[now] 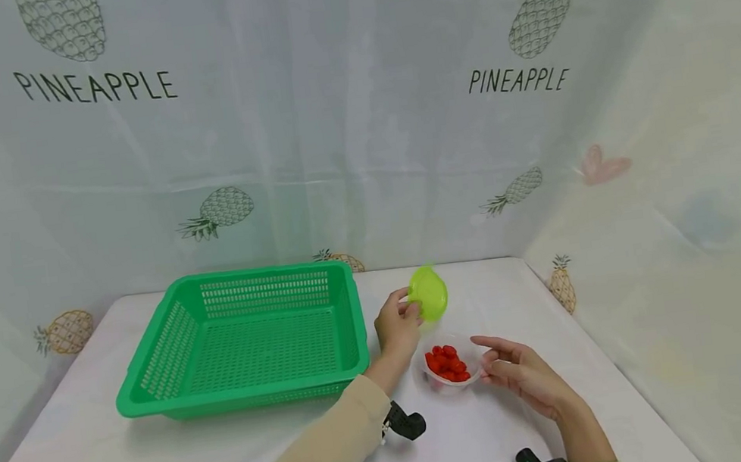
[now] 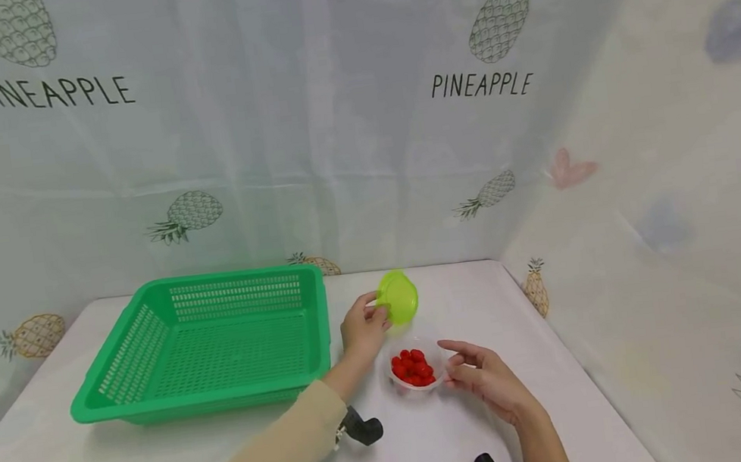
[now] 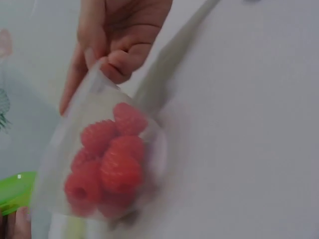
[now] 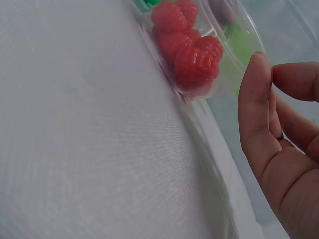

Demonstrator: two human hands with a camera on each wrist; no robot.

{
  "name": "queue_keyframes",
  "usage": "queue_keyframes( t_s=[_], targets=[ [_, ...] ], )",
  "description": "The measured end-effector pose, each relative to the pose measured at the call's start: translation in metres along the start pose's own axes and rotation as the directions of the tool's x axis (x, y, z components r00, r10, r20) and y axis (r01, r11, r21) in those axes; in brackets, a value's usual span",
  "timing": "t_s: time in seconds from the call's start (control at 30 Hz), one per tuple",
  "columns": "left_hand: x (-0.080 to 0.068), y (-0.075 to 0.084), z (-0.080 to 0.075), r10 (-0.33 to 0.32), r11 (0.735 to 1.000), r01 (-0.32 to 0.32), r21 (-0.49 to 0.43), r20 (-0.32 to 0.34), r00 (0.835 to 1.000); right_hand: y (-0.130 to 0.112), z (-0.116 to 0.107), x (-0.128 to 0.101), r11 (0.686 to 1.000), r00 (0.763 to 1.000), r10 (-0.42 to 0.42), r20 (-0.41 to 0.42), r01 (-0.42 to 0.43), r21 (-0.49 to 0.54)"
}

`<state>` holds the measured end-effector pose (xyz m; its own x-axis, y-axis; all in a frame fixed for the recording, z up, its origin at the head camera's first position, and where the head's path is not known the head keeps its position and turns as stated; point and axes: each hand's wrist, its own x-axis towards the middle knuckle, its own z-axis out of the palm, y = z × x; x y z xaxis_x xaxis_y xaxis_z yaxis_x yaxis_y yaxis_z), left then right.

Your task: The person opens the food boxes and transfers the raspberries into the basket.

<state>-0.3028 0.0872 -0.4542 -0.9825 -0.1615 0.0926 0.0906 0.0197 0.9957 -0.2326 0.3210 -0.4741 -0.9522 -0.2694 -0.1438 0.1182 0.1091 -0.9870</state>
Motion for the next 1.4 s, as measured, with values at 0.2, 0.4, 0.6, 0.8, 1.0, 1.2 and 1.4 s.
queue_keyframes(
  t_s=[0.2, 0.4, 0.6, 0.8, 1.0, 1.2, 1.4],
  targets=[
    [0.001, -0.024, -0.005, -0.004, 1.000, 0.004, -0.003, -0.036, 0.999, 0.002, 0.001, 0.001, 1.000, 1.000, 0.007, -0.001, -0.007, -0.002],
    [0.008, -0.039, -0.010, -0.008, 1.000, 0.009, 0.012, -0.044, 0.999, 0.002, 0.000, 0.003, 1.000, 1.000, 0.011, -0.010, -0.011, 0.007],
    [0.007, -0.040, -0.013, -0.052, 0.999, 0.052, -0.007, -0.028, 0.998, 0.002, 0.001, 0.001, 1.000, 1.000, 0.014, -0.010, -0.014, 0.013],
    [0.007, -0.041, -0.014, -0.039, 0.998, 0.040, 0.041, -0.025, 0.999, 0.001, 0.002, 0.000, 1.000, 1.000, 0.007, -0.011, -0.007, 0.011],
    [0.009, -0.043, -0.017, -0.028, 0.985, 0.031, 0.171, -0.023, 0.999, 0.001, 0.002, 0.000, 1.000, 1.000, 0.006, -0.006, -0.006, 0.006],
    [0.008, -0.043, -0.018, 0.016, 0.976, -0.012, 0.217, -0.020, 1.000, -0.001, 0.002, 0.000, 1.000, 1.000, 0.008, -0.011, -0.008, -0.003],
    [0.007, -0.038, -0.019, 0.033, 0.960, -0.021, 0.279, -0.038, 0.999, -0.002, 0.001, 0.000, 1.000, 1.000, 0.006, -0.008, -0.006, -0.009]
  ],
)
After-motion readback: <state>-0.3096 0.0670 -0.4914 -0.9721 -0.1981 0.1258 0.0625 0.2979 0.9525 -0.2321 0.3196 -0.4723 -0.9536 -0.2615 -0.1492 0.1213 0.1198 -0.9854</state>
